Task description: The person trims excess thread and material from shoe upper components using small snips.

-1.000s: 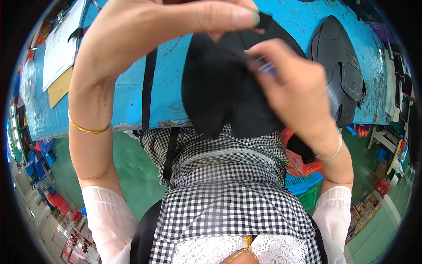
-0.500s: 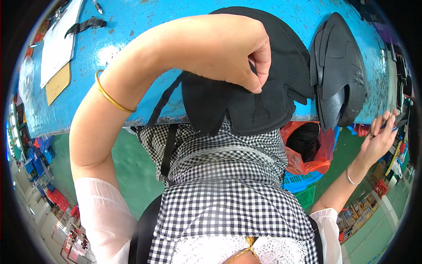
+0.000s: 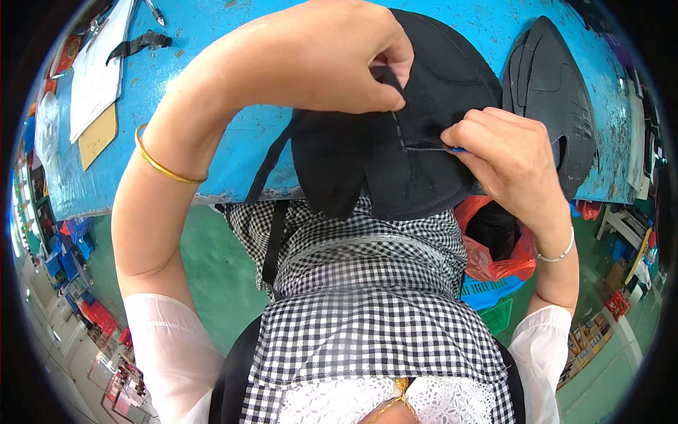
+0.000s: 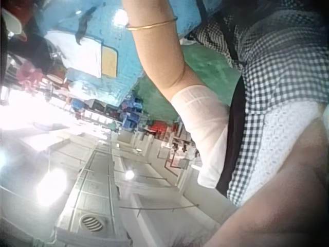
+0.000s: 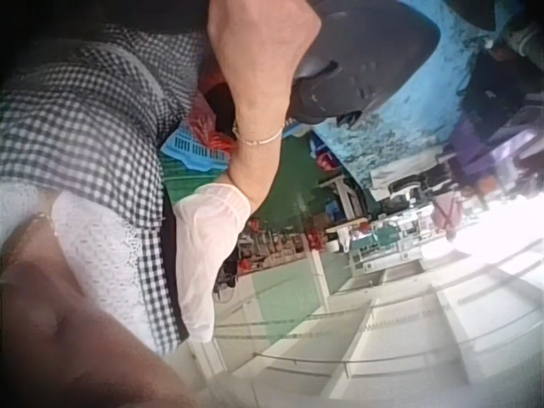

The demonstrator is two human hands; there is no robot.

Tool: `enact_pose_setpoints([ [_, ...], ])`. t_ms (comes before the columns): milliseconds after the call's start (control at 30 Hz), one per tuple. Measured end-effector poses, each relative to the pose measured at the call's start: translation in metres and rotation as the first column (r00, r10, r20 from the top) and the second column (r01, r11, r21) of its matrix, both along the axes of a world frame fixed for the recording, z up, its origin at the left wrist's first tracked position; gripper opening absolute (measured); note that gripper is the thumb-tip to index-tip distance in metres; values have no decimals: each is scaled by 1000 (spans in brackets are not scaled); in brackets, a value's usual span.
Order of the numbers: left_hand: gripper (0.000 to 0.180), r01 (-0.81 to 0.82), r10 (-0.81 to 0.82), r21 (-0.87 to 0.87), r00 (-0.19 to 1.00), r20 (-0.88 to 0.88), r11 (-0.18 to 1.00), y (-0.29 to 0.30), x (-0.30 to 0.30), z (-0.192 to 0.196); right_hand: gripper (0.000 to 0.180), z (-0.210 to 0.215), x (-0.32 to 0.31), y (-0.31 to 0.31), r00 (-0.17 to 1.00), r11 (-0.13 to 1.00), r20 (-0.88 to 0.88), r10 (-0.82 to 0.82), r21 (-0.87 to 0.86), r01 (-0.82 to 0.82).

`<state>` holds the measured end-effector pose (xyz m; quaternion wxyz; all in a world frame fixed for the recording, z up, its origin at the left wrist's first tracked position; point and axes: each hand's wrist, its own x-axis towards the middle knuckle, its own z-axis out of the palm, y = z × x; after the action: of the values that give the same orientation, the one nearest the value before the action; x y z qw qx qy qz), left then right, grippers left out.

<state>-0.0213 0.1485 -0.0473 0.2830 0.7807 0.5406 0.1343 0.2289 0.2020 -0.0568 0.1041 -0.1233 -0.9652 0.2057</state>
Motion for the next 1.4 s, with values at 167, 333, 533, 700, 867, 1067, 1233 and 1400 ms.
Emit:
enact_pose_setpoints([
  [167,22,-23,25,-104,999,22,994,2,0,1,19,6,0,15,992,973,75,101,-217,-83],
  [333,20,9,-7,-49,1000,30,999,3,0,-1,17,1,-17,7,998,997,20,-62,37,61],
  [533,15,38,-36,-23,998,58,999,-1,-5,1,18,11,-15,14,980,981,126,-156,-100,169],
  [700,13,41,-39,-34,998,58,999,0,-6,-1,21,6,-27,17,975,984,168,-147,-78,161],
  [867,15,46,-61,82,980,187,996,2,-14,-15,21,5,-26,21,969,977,195,-152,-120,178],
  [1067,13,-53,529,-566,438,727,823,-15,-39,7,33,15,-25,-23,998,998,-16,-67,19,67],
  [1233,14,-414,512,-316,550,661,853,-12,-45,10,43,-1,-41,-66,966,951,188,-180,282,122],
  [1400,21,-384,443,-235,661,605,893,-24,-53,24,30,-13,-44,-40,978,970,-92,-186,144,198],
])
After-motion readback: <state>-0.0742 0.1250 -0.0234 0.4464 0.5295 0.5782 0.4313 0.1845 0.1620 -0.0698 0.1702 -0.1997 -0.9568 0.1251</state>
